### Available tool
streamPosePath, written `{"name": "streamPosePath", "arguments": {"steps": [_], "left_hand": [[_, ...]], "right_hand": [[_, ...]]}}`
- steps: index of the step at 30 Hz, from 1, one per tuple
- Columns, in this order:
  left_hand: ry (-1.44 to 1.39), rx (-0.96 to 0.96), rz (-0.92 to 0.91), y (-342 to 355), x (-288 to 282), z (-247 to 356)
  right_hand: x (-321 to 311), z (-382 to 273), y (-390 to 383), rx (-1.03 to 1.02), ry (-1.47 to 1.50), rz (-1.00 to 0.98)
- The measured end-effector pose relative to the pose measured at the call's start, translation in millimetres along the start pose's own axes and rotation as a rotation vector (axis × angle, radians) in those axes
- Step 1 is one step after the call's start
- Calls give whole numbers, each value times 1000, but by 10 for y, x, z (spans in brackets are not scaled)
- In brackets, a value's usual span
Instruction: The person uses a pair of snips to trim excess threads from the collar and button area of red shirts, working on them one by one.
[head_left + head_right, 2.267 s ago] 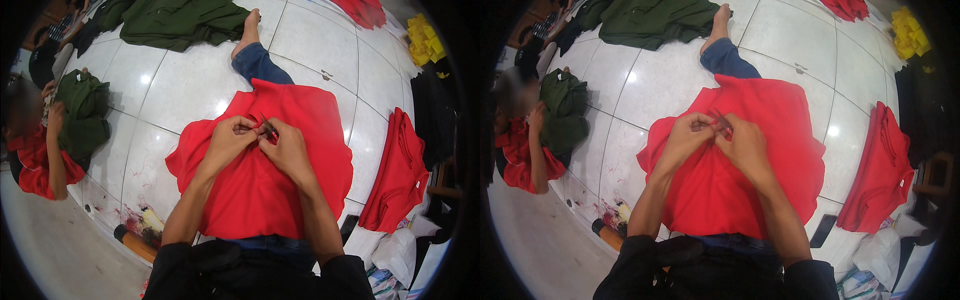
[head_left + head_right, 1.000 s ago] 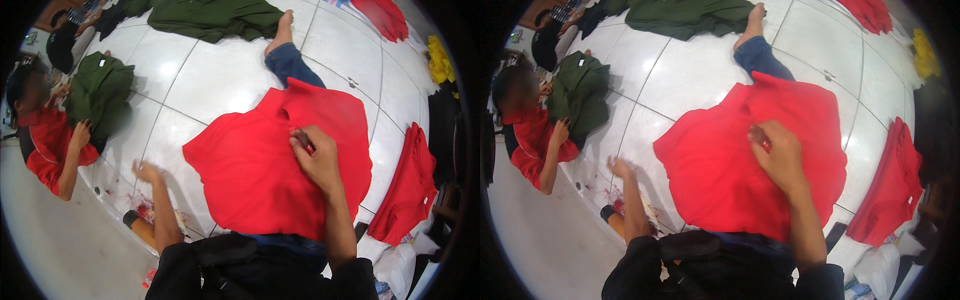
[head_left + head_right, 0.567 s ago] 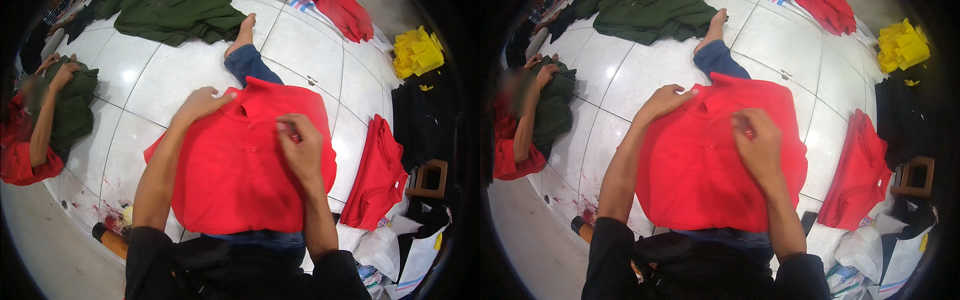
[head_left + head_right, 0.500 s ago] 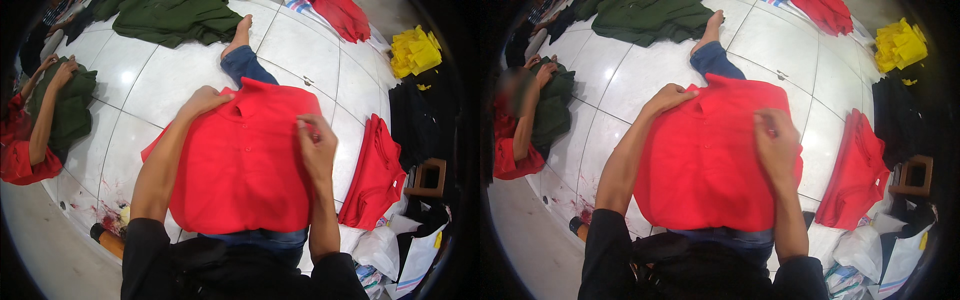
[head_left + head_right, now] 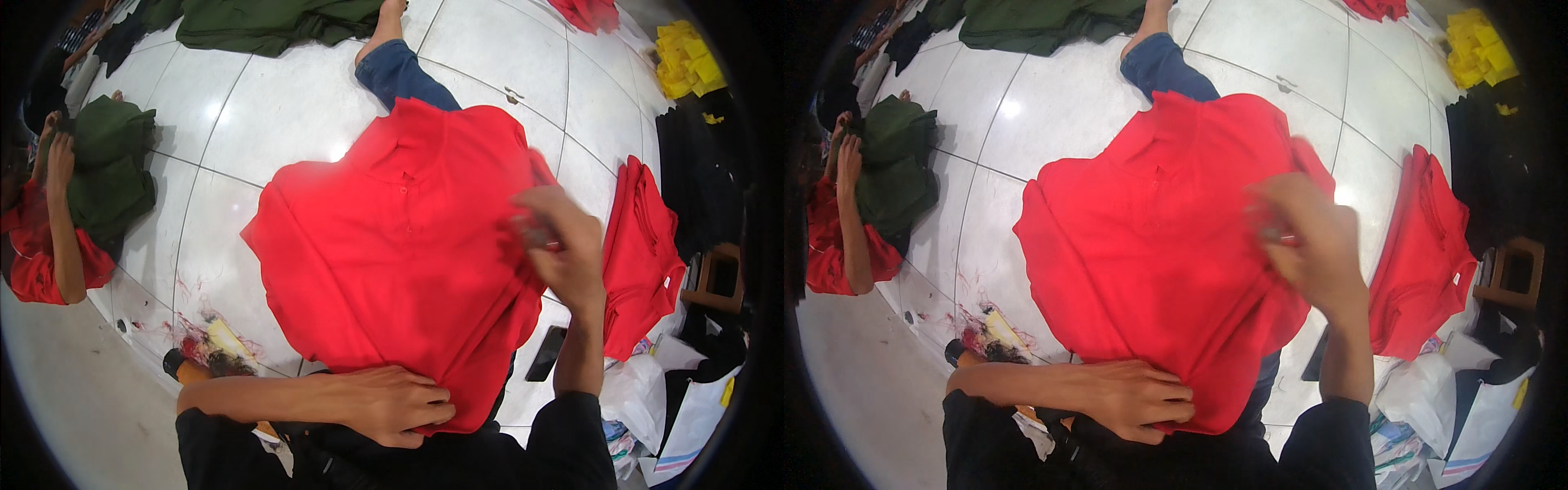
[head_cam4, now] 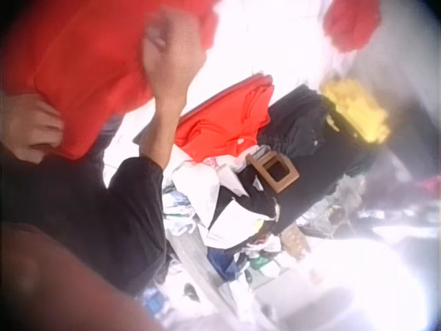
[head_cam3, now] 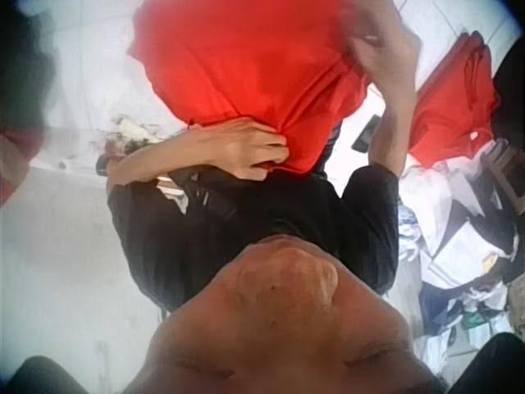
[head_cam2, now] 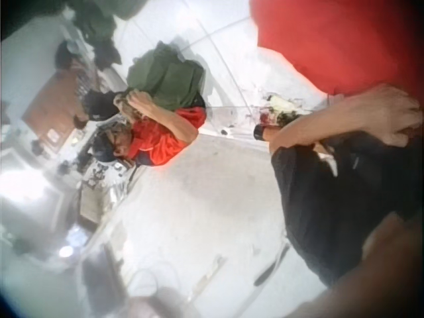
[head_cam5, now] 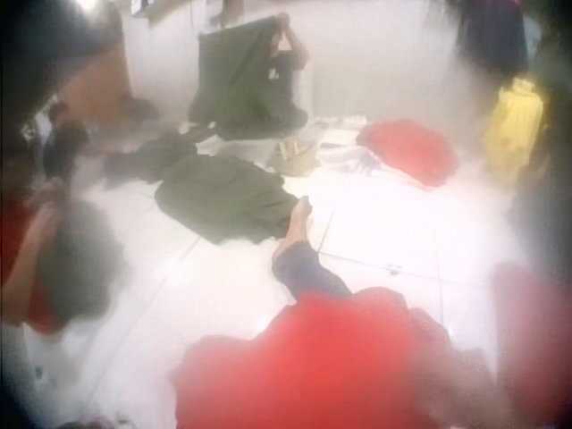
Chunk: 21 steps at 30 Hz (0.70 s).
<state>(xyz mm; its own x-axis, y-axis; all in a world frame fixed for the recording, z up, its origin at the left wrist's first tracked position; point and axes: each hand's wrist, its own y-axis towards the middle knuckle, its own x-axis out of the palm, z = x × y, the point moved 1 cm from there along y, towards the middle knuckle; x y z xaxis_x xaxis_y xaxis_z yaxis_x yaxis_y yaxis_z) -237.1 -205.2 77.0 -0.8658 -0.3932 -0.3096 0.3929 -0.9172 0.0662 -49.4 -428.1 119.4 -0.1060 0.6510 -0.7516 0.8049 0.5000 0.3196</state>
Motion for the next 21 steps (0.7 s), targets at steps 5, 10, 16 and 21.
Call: {"name": "streamPosePath", "arguments": {"steps": [5, 10, 16, 21], "left_hand": [[-335, -39, -358, 224, 259, -43], [-596, -33, -164, 93, -168, -64], [13, -531, 863, -61, -811, -411], [393, -477, 943, -2, -491, -759]], "right_hand": [[57, -31, -376, 7, -257, -446], [-190, -190, -1076, 284, 22, -749], [-277, -310, -1535, 552, 196, -944], [-292, -305, -1188, 737, 191, -494]]}}
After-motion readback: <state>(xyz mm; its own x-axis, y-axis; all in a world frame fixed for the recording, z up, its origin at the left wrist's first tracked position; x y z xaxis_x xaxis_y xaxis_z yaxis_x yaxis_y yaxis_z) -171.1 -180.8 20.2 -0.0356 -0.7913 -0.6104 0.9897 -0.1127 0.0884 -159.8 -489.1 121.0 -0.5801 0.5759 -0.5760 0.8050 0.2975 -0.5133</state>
